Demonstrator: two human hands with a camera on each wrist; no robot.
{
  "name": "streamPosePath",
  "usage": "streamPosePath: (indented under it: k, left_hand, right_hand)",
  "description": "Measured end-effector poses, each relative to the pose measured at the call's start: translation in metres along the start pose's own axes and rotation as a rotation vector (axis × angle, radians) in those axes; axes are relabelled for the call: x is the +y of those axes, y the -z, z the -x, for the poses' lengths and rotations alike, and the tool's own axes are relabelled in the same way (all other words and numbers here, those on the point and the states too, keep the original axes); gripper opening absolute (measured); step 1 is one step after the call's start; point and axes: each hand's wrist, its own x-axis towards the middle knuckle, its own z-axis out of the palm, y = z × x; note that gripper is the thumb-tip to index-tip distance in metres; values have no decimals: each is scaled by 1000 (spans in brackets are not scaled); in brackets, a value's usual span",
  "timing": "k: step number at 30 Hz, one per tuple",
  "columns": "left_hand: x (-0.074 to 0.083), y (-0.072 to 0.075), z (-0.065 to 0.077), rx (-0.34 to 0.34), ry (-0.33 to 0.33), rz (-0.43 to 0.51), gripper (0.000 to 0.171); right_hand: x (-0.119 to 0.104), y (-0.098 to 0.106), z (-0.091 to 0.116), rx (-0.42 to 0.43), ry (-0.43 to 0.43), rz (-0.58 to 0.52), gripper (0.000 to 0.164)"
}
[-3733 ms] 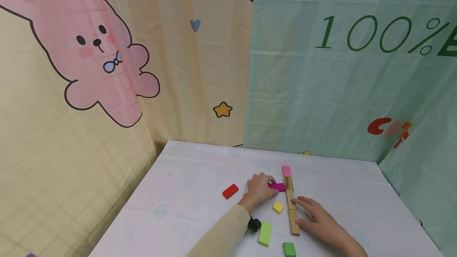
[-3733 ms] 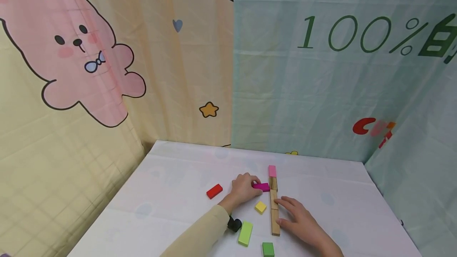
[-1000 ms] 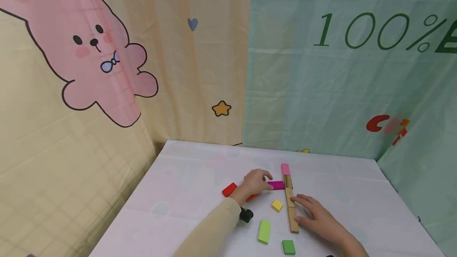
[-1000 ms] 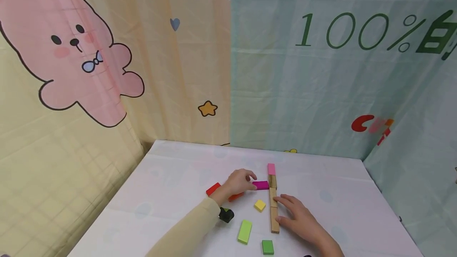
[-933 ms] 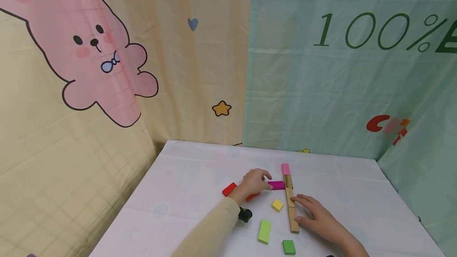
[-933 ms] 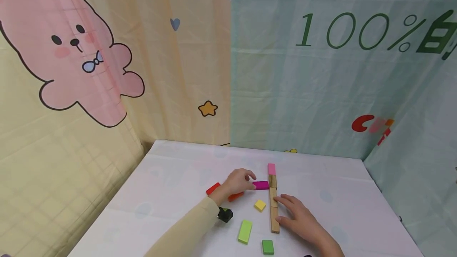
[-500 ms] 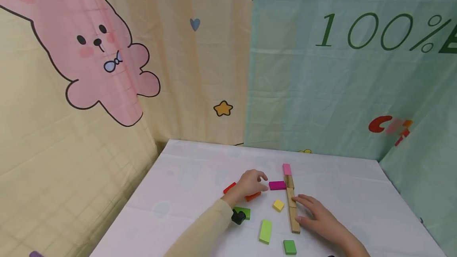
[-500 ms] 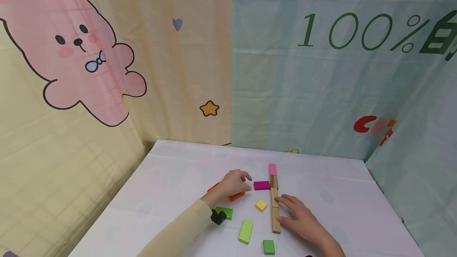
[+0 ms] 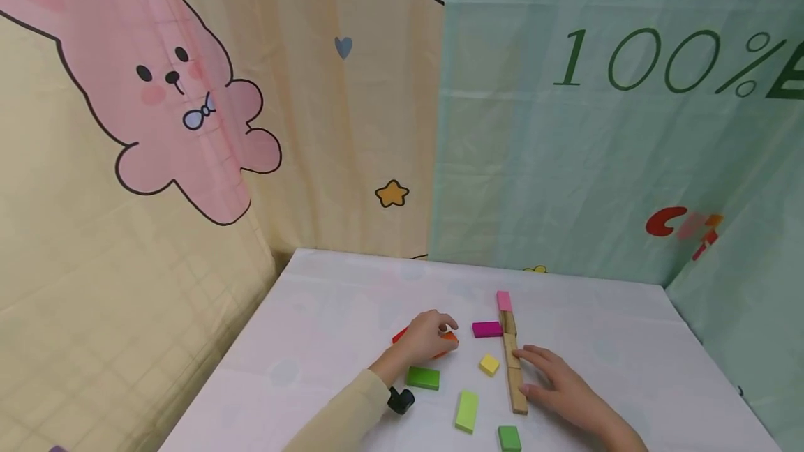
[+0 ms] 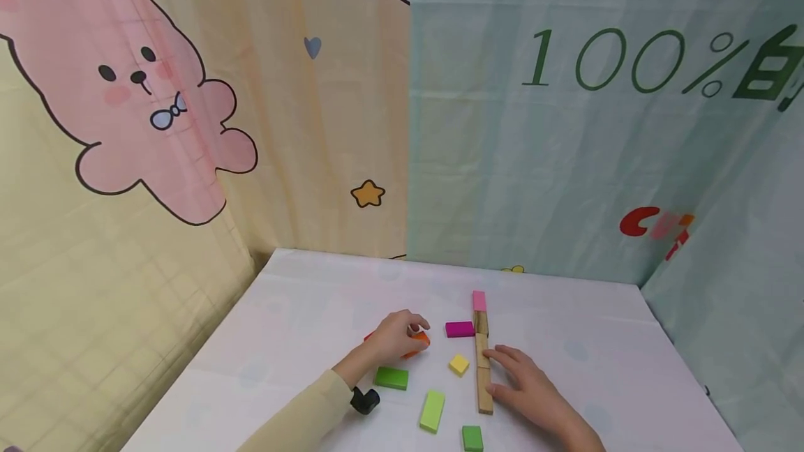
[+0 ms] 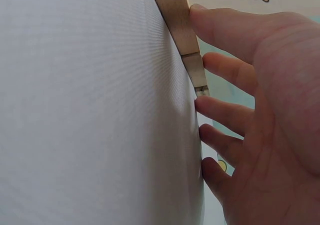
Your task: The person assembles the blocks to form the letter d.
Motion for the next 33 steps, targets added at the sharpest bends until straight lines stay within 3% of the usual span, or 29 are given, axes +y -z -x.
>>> streamPosePath:
  k: [3, 10, 17, 25, 33]
  left_hand:
    - [-4, 2, 4, 8, -17, -17, 30]
    - [-9, 1, 12, 19, 22, -15, 31]
    - [-17, 2, 12, 28, -10, -23, 31]
    - [-16, 1, 14, 46, 14, 2, 27]
    - [-11, -1, 13, 44, 17, 2, 27]
  right_hand:
    - [2, 0, -2, 5, 17, 1, 67]
    - [3, -1, -2, 13, 37, -1, 66]
    - [-1, 1, 0, 7, 44, 0, 65]
    - [0, 3, 0, 11, 75, 3, 65]
    - [2, 3, -1, 4, 49, 5, 65]
